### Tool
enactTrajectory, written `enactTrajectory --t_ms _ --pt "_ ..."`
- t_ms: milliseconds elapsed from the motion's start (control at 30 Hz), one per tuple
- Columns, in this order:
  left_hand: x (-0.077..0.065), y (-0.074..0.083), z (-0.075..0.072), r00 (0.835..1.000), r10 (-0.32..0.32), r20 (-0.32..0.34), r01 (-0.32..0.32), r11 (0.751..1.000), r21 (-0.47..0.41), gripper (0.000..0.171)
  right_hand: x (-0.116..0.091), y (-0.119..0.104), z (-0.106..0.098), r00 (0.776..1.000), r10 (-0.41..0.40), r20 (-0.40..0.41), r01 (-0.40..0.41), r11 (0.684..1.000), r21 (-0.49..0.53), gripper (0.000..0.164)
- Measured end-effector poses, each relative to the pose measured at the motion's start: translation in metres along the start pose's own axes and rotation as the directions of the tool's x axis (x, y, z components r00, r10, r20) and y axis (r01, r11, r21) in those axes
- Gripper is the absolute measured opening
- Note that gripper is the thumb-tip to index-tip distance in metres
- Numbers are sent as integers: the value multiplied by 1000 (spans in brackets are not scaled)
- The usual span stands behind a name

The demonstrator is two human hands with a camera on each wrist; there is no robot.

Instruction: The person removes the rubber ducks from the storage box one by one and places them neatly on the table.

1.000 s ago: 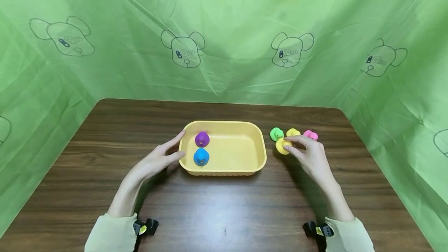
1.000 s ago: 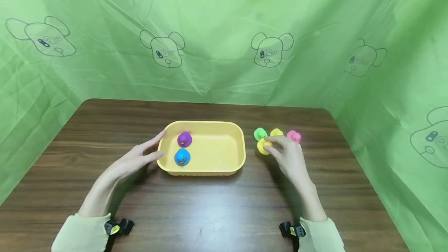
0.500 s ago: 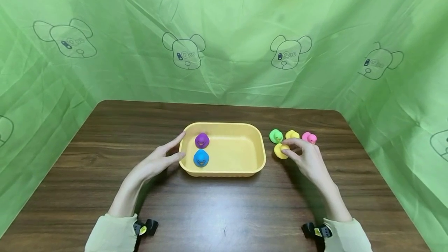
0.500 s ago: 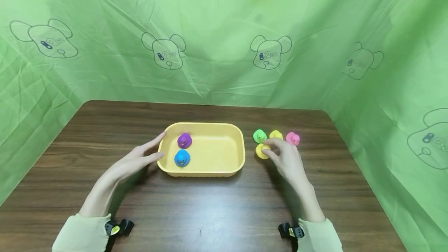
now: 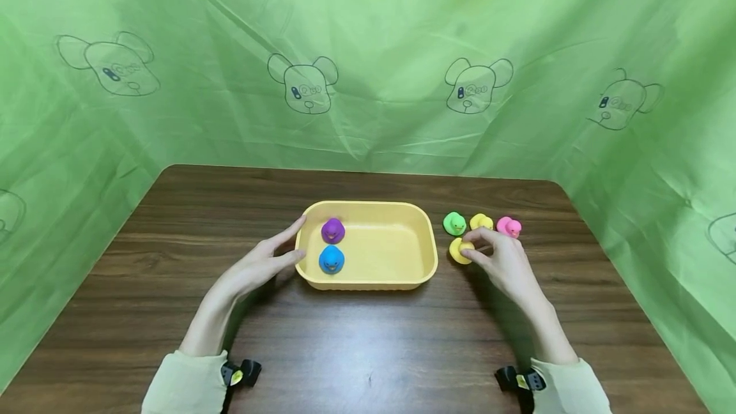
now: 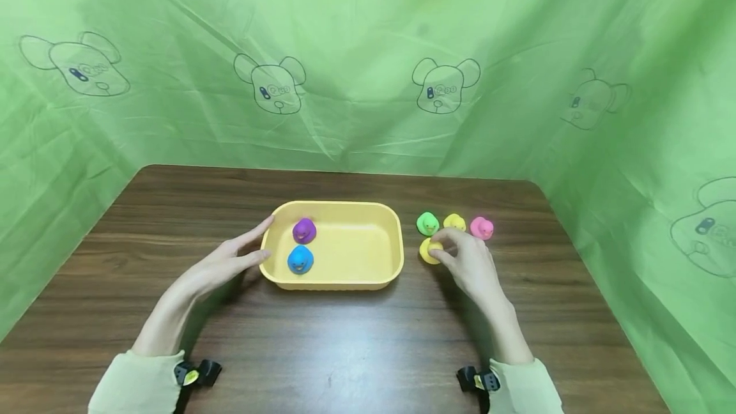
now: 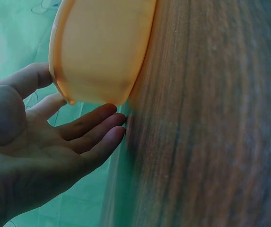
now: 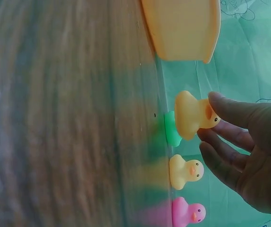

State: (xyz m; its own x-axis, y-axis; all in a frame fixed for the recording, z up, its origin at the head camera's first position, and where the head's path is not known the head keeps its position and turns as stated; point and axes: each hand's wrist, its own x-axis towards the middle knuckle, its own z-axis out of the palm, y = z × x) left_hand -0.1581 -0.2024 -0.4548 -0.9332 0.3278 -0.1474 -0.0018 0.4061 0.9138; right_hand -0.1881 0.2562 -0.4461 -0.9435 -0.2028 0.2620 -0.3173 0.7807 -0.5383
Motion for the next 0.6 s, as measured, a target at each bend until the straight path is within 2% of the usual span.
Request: enactTrajectory --t_ms 367,600 --pt "3 -2 0 999 29 14 -28 1000 -10 71 4 3 2 998 28 57 -29 1000 11 15" --pt "4 -2 0 1000 21 11 -21 1000 -7 72 7 4 5 994 49 94 -51 999 18 16"
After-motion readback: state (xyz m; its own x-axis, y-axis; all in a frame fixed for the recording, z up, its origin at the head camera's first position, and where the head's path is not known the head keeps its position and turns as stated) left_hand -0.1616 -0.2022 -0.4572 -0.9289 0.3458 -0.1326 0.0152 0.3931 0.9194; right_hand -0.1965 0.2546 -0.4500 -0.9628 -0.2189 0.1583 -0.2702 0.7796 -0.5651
